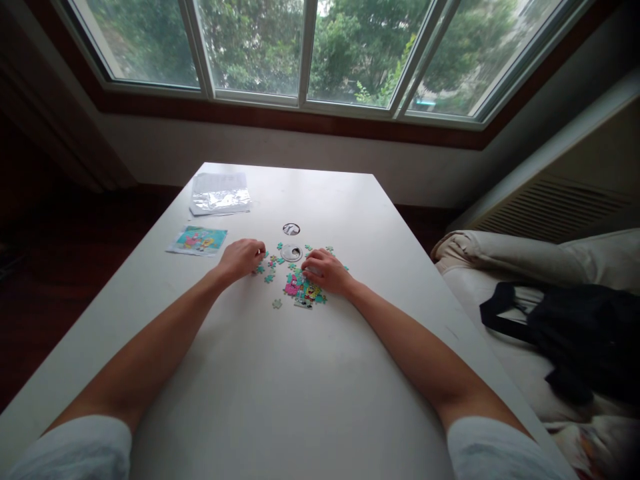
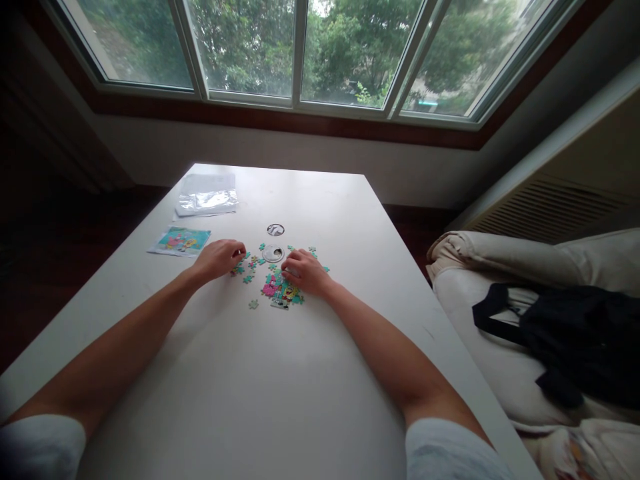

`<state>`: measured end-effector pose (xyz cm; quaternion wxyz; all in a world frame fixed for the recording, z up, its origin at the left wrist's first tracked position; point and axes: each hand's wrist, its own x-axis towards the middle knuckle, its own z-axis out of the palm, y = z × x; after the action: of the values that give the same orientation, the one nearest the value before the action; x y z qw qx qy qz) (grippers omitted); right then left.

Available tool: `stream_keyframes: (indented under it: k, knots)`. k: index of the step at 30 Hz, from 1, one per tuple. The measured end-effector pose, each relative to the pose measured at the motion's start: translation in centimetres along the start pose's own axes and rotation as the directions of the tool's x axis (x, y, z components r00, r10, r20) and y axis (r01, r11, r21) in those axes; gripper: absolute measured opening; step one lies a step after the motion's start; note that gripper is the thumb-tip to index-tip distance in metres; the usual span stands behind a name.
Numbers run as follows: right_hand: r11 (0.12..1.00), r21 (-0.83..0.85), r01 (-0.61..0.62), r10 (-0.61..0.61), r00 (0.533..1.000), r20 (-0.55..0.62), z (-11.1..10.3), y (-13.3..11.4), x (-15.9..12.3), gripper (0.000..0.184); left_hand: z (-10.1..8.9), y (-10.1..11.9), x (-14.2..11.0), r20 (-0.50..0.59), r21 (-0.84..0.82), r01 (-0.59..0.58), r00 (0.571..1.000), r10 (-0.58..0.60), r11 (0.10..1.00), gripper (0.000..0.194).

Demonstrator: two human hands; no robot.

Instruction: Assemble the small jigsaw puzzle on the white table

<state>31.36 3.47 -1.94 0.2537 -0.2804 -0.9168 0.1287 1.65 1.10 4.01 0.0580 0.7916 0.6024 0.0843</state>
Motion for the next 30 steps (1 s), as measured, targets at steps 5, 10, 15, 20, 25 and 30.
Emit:
stream_keyframes:
  k: [5, 10, 15, 20, 25, 30]
  knots:
    - [1.000, 0.007, -0.001, 0.001, 1.000, -0.025, -0.2, -0.3, 0.0, 0.017, 1.4, -0.4, 0.1, -0.096, -0.050, -0.120, 0.989, 0.115, 0.991, 0.027]
    - [1.000, 0.002, -0.010, 0.010, 0.999, -0.046, -0.4, -0.5, 0.0, 0.017, 3.1, -2.3, 0.7, -0.206, -0.171, -0.305, 0.941, 0.268, 0.937, 0.029]
    - [1.000, -0.005, -0.022, 0.022, 0.998, -0.057, -0.4, -0.5, 0.0, 0.019, 3.9, -3.9, 1.1, -0.268, -0.268, -0.250, 0.947, 0.177, 0.931, 0.027]
    - [1.000, -0.002, -0.023, 0.023, 0.996, -0.082, -0.3, -0.3, 0.0, 0.021, 4.0, -4.2, 1.1, -0.249, -0.278, -0.231, 0.955, 0.162, 0.932, 0.025]
    - [0.992, 0.000, -0.127, 0.124, 0.971, -0.203, -0.4, 0.4, -0.2, 0.019, 3.9, -4.3, 1.1, -0.239, -0.292, -0.216, 0.960, 0.148, 0.932, 0.023]
    - [0.956, 0.045, -0.289, 0.287, 0.895, -0.342, -0.8, 1.2, -0.3, 0.019, 4.0, -4.4, 1.1, -0.242, -0.294, -0.210, 0.960, 0.140, 0.932, 0.022]
